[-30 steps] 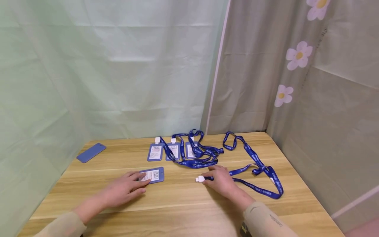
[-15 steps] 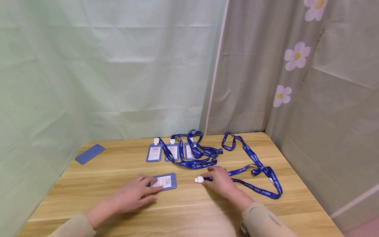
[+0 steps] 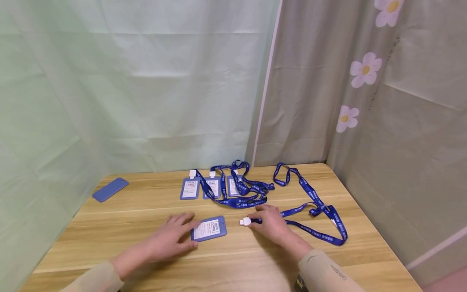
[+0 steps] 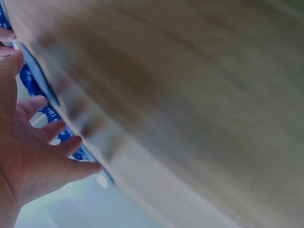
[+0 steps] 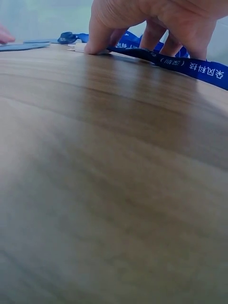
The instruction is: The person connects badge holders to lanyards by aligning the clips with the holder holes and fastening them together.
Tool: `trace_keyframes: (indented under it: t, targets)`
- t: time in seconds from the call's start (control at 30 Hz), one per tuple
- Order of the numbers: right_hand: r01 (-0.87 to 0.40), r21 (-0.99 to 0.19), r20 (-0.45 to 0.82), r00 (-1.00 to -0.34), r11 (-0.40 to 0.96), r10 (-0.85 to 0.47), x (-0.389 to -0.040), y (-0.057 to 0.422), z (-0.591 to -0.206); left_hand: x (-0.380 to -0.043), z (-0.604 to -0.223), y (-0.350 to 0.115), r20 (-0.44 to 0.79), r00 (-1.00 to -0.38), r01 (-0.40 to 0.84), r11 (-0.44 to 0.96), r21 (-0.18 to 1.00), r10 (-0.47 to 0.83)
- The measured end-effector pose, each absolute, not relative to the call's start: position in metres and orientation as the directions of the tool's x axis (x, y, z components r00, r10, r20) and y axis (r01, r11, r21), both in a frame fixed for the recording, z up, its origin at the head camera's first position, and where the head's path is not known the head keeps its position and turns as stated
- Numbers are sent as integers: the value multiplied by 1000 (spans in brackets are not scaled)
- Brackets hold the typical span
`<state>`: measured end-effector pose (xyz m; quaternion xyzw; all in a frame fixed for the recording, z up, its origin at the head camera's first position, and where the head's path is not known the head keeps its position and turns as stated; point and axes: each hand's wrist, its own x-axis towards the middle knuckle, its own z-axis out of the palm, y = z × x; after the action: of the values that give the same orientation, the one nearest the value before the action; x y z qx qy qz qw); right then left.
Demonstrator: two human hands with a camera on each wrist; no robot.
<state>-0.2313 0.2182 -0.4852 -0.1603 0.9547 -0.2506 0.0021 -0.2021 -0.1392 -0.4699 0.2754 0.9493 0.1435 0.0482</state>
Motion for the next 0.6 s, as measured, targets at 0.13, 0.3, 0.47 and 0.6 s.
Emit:
trace_keyframes:
  t: [0.13, 0.3, 0.47, 0.6]
  targets:
    - [-326, -455, 84, -942, 829, -324, -230, 220, -486, -205, -475, -139, -34, -878, 445, 840, 309, 478]
    - [-323, -463, 97, -944, 825, -315, -227, 220, -487, -209, -477, -132, -13, -884, 437, 835, 336, 468]
    - [-355, -460, 120, -933, 813, -340, -226, 219, -488, -211, -478, -125, -19, -883, 434, 832, 347, 469]
    - [-366, -428, 148, -931, 826, -335, -226, 222, -488, -212, -479, -125, -15, -901, 405, 853, 329, 434]
